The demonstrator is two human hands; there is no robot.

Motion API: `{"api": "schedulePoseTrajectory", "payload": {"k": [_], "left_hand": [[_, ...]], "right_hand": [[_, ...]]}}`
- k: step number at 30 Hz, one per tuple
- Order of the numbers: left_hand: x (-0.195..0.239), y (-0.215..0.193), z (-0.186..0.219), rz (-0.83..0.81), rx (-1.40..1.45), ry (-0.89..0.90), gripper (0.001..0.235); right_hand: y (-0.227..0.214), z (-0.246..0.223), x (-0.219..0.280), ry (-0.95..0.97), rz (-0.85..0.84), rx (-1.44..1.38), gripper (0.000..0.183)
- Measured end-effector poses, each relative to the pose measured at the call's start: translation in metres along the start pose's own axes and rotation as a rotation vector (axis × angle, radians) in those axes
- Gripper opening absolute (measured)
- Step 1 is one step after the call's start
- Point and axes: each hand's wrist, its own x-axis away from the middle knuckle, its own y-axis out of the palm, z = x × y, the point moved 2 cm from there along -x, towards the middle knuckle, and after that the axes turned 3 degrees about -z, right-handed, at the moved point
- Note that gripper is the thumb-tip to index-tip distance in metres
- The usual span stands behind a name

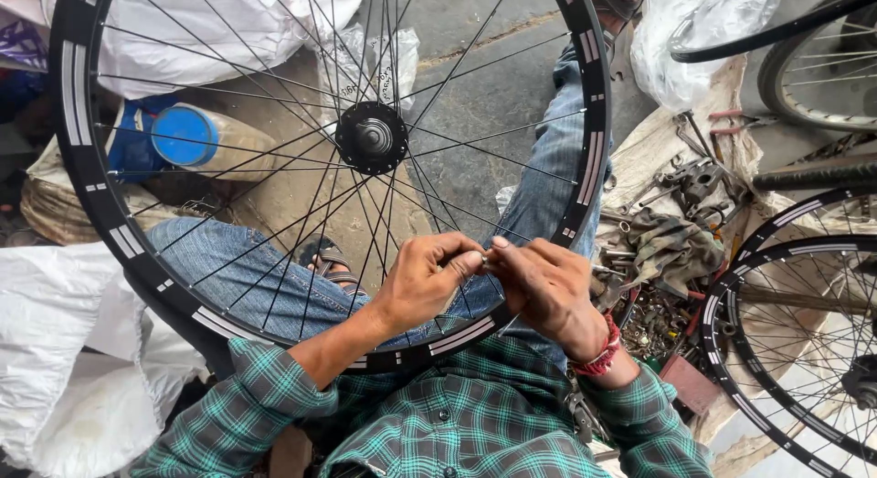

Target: The person sits on the ground and adjusts the spokes of a bicycle wheel by hand. They rotate the wheel and tighten or loosen individual spokes to align the rim.

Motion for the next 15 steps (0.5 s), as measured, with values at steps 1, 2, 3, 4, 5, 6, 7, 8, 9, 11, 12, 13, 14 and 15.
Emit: {"api": "schedulePoseTrajectory", "payload": {"k": [1,2,3,4,5,6,7,8,9,11,12,13,14,15], "left_hand": [[-0.001,0.000,0.000,0.012,0.036,0.002,0.022],[-0.003,0.000,0.000,0.022,0.074,0.005,0.023],[-0.004,0.000,-0.001,0.016,0.136,-0.001,0.025],[-0.004,0.000,-0.001,0.011,0.198,-0.007,0.027],[-0.005,0.000,-0.002,0.006,0.261,-0.014,0.029],[-0.005,-0.001,-0.002,0.004,0.248,-0.011,0.030],[-0.005,-0.001,-0.002,0.001,0.235,-0.008,0.031],[-0.005,-0.001,-0.002,-0.003,0.220,-0.006,0.032],[-0.005,-0.001,-0.001,-0.006,0.221,-0.001,0.032],[-0.004,-0.001,-0.002,-0.010,0.222,0.010,0.032],[-0.004,0.000,-0.002,-0.009,0.218,0.009,0.031],[-0.004,0.000,-0.002,-0.008,0.215,0.008,0.031],[-0.004,0.000,-0.002,-0.009,0.211,0.009,0.030],[-0.004,0.001,-0.002,-0.006,0.198,0.014,0.031]], "right_hand": [[-0.001,0.000,0.001,0.025,0.021,0.031,0.052],[-0.003,0.001,0.002,0.117,0.029,0.187,0.059],[-0.006,0.001,0.005,0.209,0.037,0.343,0.068],[-0.009,0.001,0.008,0.300,0.043,0.500,0.080],[-0.011,0.003,0.010,0.341,0.027,0.487,0.072],[-0.014,0.006,0.012,0.382,0.011,0.473,0.064],[-0.015,0.007,0.015,0.422,-0.005,0.459,0.057],[-0.014,0.006,0.018,0.447,0.011,0.421,0.040],[-0.013,0.004,0.021,0.471,0.027,0.383,0.026],[-0.010,0.001,0.026,0.467,0.074,0.338,0.019],[-0.008,-0.001,0.027,0.441,0.103,0.330,0.020],[-0.006,-0.003,0.027,0.416,0.134,0.322,0.021],[-0.004,-0.005,0.027,0.376,0.142,0.337,0.019],[-0.004,-0.007,0.026,0.336,0.151,0.351,0.017]]}}
